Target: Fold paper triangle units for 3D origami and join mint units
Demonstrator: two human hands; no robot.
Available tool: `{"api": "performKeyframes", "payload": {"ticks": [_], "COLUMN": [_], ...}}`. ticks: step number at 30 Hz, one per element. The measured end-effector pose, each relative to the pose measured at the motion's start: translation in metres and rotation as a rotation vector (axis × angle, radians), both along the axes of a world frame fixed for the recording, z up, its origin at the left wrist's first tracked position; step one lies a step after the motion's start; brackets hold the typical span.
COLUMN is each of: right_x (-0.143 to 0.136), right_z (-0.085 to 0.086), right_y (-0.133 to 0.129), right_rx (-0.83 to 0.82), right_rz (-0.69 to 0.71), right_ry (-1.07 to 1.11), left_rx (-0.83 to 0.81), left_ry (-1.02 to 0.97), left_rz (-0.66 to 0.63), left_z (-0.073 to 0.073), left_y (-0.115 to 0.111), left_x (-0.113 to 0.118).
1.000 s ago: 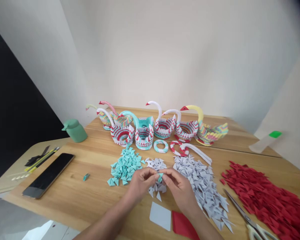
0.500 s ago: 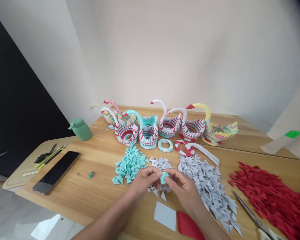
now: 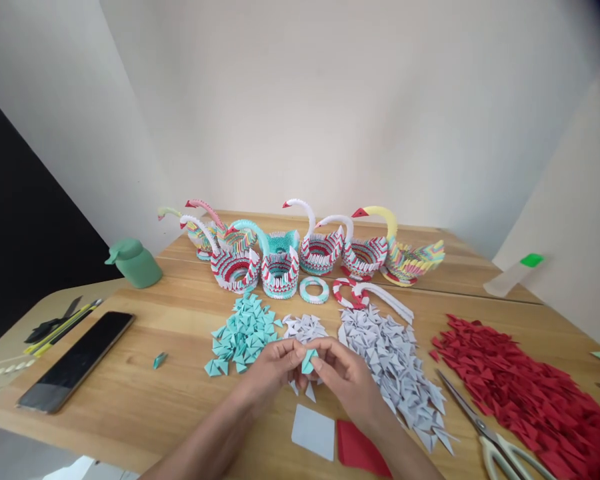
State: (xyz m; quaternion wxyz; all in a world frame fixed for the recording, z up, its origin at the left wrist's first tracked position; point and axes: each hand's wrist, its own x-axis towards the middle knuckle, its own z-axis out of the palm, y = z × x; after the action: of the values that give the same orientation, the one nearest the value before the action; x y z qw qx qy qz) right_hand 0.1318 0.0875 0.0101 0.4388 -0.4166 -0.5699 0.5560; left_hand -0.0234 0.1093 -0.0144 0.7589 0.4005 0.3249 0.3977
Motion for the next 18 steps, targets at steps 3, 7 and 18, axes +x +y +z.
{"api": "performKeyframes", "payload": {"ticks": [3,7,18], "right_x": [0.0014,0.0025,0.0038], "right_z": [-0.0002,-0.0004,-0.0093], "right_y": [0.0004,-0.0006,0.0017], "right_rx": [0.003,0.028,0.132], "right_rz": [0.017,0.039,-0.02], "right_ry": [0.007,-0.004,-0.09], "left_rx": [0.014,0.005,-0.07], "left_ry": [-0.012,0.004,-0.043], "left_rz": [-0.007,-0.005,-0.06], "left_z": [0.0001,0.0035,0.0038], "left_y": [-0.0003,-0.002,-0.0024], "left_x": [0.0009,0.0,-0.0021]}}
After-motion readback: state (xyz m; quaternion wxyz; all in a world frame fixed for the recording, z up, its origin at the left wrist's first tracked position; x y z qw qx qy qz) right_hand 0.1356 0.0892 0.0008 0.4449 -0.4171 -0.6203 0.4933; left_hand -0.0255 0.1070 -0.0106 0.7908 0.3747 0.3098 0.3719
